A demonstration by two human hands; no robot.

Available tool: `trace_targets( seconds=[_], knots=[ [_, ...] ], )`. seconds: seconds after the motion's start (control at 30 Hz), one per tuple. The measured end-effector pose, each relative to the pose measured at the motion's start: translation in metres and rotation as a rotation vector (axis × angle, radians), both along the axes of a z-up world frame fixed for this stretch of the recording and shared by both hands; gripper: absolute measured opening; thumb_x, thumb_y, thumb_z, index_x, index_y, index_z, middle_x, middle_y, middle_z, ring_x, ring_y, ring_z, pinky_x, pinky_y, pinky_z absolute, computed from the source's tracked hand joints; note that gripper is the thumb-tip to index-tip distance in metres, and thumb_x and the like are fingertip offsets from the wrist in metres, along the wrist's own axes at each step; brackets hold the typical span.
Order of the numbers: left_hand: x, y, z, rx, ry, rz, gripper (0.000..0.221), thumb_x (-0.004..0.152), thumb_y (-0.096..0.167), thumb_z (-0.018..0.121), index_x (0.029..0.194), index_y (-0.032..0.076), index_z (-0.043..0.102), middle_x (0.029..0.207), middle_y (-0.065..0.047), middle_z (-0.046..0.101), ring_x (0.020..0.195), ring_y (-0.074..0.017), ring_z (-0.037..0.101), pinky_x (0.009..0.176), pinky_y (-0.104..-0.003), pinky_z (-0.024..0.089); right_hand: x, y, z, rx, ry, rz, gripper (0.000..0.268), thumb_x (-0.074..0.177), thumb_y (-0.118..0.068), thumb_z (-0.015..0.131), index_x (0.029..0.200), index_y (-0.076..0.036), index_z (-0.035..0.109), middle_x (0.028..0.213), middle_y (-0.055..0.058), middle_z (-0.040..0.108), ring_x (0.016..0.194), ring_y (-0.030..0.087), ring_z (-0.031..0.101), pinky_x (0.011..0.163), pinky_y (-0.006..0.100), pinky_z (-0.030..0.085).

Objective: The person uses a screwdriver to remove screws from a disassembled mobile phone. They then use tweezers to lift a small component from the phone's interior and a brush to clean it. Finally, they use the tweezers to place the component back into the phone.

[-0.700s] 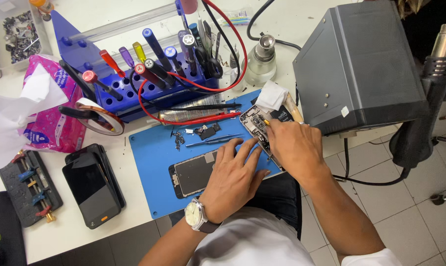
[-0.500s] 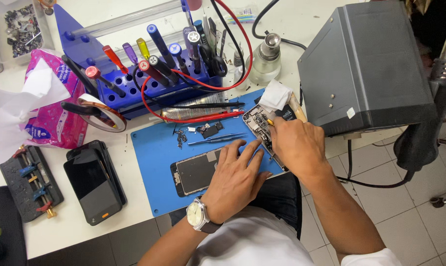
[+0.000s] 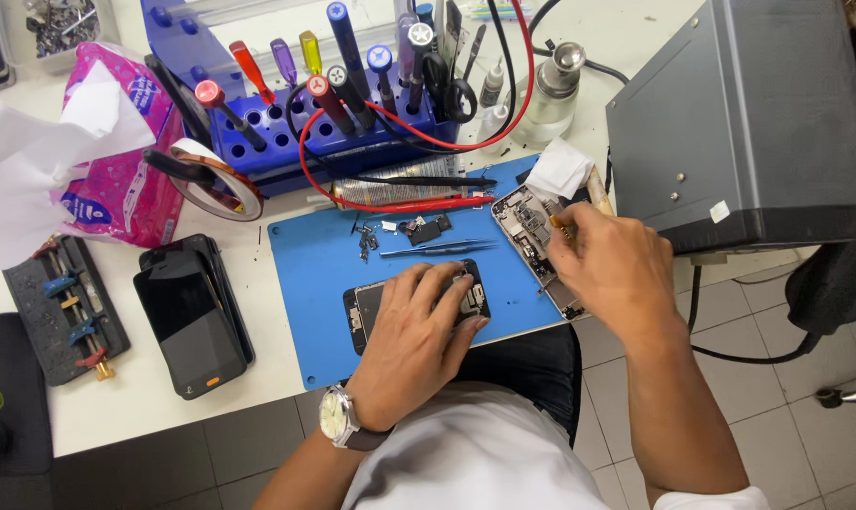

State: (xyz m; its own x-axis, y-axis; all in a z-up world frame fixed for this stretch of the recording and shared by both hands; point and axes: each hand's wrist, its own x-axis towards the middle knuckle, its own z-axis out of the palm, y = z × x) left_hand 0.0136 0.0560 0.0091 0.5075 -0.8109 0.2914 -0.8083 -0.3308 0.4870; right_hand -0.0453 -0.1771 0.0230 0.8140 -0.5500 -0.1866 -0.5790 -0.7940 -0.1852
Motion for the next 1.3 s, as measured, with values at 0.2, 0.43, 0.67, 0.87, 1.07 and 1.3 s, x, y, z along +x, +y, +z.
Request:
trace_targets(
  seconds=[0.2, 0.43, 0.67, 0.87, 1.07, 1.3],
  knots=[
    [0.003, 0.015, -0.013, 0.12, -0.064, 0.045, 0.044, 0.094, 0.033, 0.071, 0.125, 0.002, 0.063, 0.128, -0.018, 0.057, 0.124, -0.0413, 0.051, 0.097, -0.05, 0.041, -0.027, -0.004, 0.008, 0.083, -0.536, 0.193, 0.01, 0.098, -0.013, 0.072, 0.103, -0.005, 0.073, 0.057, 0.01, 0.059, 0.061, 0.033, 0.065, 0.064, 0.043, 0.053],
    [-0.001, 0.017, -0.021, 0.301, -0.038, 0.059, 0.056, 0.089, 0.042, 0.075, 0.13, 0.007, 0.057, 0.139, -0.023, 0.048, 0.137, -0.0472, 0.041, 0.111, -0.058, 0.03, -0.034, 0.014, 0.038, 0.171, -0.828, 0.487, 0.011, 0.096, -0.011, 0.073, 0.105, -0.004, 0.074, 0.099, 0.013, 0.073, 0.094, 0.036, 0.073, 0.084, 0.046, 0.058],
    [0.003, 0.027, -0.03, 0.28, -0.09, 0.076, 0.047, 0.093, 0.037, 0.072, 0.127, 0.009, 0.056, 0.128, -0.018, 0.051, 0.127, -0.0409, 0.048, 0.106, -0.053, 0.035, -0.02, 0.042, 0.011, 0.556, -0.828, 0.437, 0.009, 0.095, -0.009, 0.07, 0.103, -0.004, 0.068, 0.091, 0.011, 0.078, 0.089, 0.029, 0.079, 0.083, 0.041, 0.061],
    [0.008, 0.049, -0.034, 0.23, -0.109, 0.101, 0.056, 0.088, 0.036, 0.077, 0.131, 0.007, 0.056, 0.126, -0.019, 0.053, 0.119, -0.0396, 0.051, 0.104, -0.053, 0.036, -0.013, 0.044, -0.032, 1.085, -1.023, 0.364, 0.017, 0.099, 0.002, 0.059, 0.115, 0.002, 0.057, 0.077, 0.017, 0.069, 0.057, 0.02, 0.07, 0.057, 0.032, 0.061],
    [0.01, 0.076, -0.027, 0.29, -0.138, 0.15, 0.054, 0.089, 0.036, 0.075, 0.131, 0.008, 0.059, 0.125, -0.017, 0.056, 0.118, -0.0379, 0.053, 0.101, -0.05, 0.038, -0.017, 0.06, -0.047, 1.693, -0.937, 0.25, 0.025, 0.101, -0.001, 0.051, 0.12, 0.008, 0.063, 0.09, 0.028, 0.074, 0.079, 0.029, 0.077, 0.068, 0.038, 0.065],
    [0.006, 0.084, -0.02, 0.237, -0.103, 0.228, 0.046, 0.089, 0.036, 0.075, 0.125, 0.009, 0.065, 0.128, -0.019, 0.055, 0.122, -0.041, 0.051, 0.102, -0.052, 0.039, -0.001, 0.074, -0.072, 1.44, -0.898, 0.353, 0.022, 0.096, -0.004, 0.066, 0.112, 0.012, 0.068, 0.087, 0.024, 0.069, 0.07, 0.025, 0.071, 0.062, 0.034, 0.06]
  ],
)
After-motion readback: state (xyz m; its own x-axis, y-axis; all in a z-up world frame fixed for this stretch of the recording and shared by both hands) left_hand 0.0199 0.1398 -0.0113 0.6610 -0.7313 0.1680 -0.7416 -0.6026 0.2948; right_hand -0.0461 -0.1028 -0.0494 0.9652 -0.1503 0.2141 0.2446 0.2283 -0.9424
